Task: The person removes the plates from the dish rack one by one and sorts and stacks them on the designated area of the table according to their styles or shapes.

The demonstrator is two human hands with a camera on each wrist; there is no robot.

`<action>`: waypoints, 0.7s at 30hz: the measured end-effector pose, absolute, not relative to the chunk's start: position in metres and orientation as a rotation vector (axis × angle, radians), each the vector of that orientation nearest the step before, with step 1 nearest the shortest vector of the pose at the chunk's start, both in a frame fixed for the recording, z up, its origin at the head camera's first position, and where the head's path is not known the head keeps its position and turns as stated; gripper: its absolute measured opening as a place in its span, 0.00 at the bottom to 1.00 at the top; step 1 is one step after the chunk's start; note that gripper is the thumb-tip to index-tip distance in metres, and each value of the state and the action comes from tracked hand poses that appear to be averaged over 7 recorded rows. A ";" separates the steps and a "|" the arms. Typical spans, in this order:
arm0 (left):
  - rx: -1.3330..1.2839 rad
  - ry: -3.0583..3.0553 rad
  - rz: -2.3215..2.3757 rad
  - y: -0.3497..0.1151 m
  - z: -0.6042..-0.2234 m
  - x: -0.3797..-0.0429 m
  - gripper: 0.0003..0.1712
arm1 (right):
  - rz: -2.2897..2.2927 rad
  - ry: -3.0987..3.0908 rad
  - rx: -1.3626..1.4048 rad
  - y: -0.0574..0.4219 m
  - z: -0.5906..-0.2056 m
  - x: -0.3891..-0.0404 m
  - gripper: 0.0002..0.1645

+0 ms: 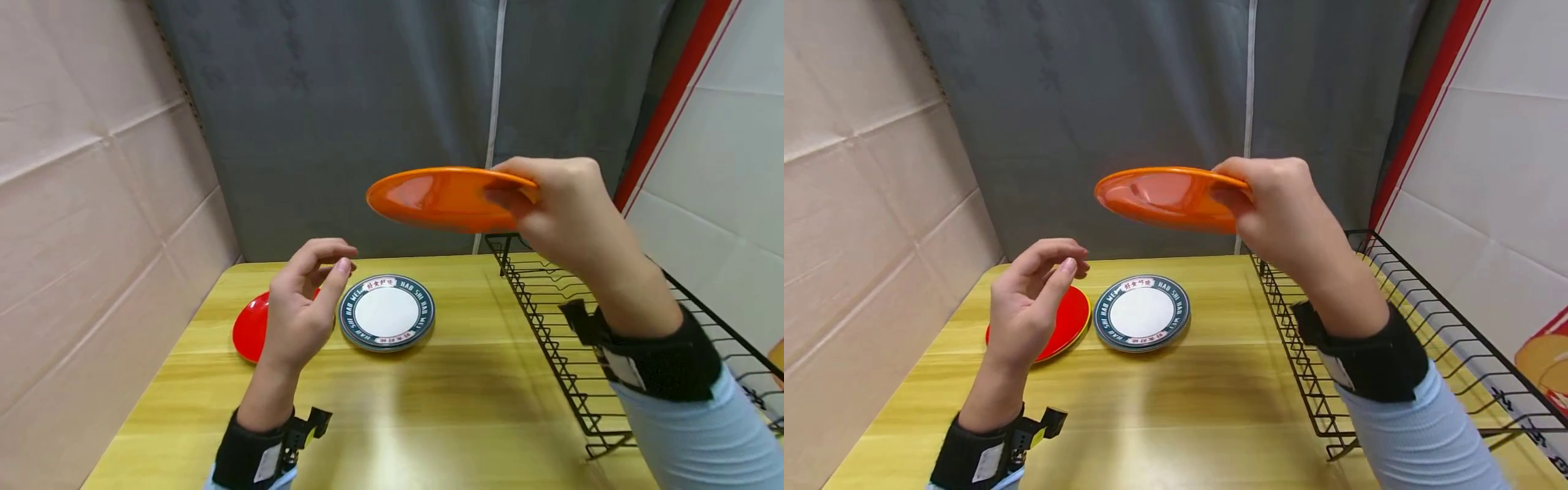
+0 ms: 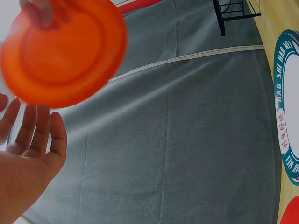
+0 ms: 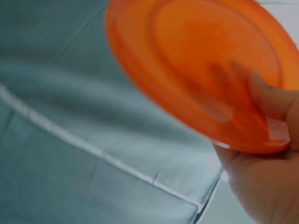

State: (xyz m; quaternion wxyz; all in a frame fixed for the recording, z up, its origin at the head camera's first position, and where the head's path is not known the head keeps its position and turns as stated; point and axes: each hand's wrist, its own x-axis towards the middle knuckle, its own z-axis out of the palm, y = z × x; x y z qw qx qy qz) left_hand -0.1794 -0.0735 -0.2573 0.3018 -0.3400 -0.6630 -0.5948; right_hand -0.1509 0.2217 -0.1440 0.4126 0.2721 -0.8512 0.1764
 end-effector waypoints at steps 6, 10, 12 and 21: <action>-0.947 -1.732 -1.762 -0.067 -0.260 -0.179 0.33 | 0.861 -2.068 0.634 0.211 -0.186 -0.129 0.16; -1.071 -1.648 -1.915 -0.058 -0.264 -0.175 0.32 | 1.109 -2.095 0.494 0.207 -0.210 -0.123 0.20; -1.087 -1.607 -1.941 -0.053 -0.265 -0.172 0.30 | 1.204 -2.085 0.426 0.203 -0.218 -0.121 0.22; -0.919 -1.471 -1.917 -0.039 -0.263 -0.157 0.23 | 1.508 -1.831 0.267 0.177 -0.236 -0.118 0.15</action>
